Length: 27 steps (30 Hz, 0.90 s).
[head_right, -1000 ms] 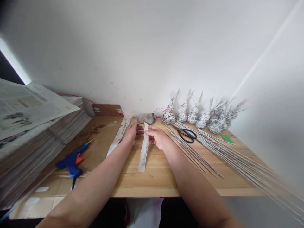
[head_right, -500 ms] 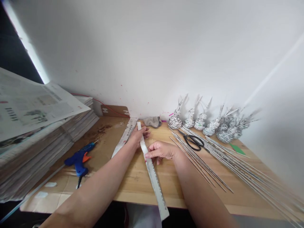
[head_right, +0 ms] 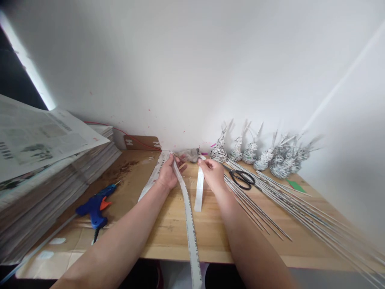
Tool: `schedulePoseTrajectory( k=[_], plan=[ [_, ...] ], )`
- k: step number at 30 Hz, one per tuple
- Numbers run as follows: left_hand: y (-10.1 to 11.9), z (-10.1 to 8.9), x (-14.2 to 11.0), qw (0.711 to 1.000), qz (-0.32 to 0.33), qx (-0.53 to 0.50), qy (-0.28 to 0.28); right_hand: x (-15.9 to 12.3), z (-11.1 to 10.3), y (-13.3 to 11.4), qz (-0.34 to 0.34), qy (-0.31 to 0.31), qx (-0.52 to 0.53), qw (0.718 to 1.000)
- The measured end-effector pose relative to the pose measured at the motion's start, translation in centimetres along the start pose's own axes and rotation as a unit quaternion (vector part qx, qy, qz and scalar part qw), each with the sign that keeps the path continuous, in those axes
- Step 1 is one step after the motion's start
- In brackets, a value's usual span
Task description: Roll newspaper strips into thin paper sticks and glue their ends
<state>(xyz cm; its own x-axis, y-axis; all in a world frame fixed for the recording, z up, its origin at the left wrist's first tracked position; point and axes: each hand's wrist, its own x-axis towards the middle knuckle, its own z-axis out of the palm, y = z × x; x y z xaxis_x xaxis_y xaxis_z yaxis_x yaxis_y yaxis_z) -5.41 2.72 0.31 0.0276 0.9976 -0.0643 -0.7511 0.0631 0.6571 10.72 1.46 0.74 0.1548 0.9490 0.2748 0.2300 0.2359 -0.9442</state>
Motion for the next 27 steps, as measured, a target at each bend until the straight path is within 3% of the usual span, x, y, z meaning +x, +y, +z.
schedulePoseTrajectory(
  k=[2,5,7,13,20,27],
  plan=[
    [-0.1,0.0,0.2,1.0,0.001,0.003,0.008,0.5,0.0,-0.1,-0.016,0.075,0.091,0.993],
    [-0.1,0.0,0.3,0.999,-0.009,0.001,0.031,0.9,-0.2,-0.4,-0.032,0.131,0.164,0.977],
    [-0.1,0.0,0.3,0.999,-0.014,0.008,0.034,1.0,-0.5,-0.6,-0.042,0.156,0.159,0.974],
    [0.0,-0.3,0.0,0.999,-0.016,0.013,-0.037,1.1,-1.7,-1.0,-0.12,0.213,0.069,0.967],
    [0.2,-0.2,-0.3,0.994,-0.065,-0.01,-0.085,1.1,-1.8,-1.3,-0.137,0.204,0.079,0.966],
    [0.0,-0.4,-0.2,0.995,-0.073,0.016,-0.072,0.7,-1.5,-1.7,-0.094,0.159,0.093,0.978]
  ],
)
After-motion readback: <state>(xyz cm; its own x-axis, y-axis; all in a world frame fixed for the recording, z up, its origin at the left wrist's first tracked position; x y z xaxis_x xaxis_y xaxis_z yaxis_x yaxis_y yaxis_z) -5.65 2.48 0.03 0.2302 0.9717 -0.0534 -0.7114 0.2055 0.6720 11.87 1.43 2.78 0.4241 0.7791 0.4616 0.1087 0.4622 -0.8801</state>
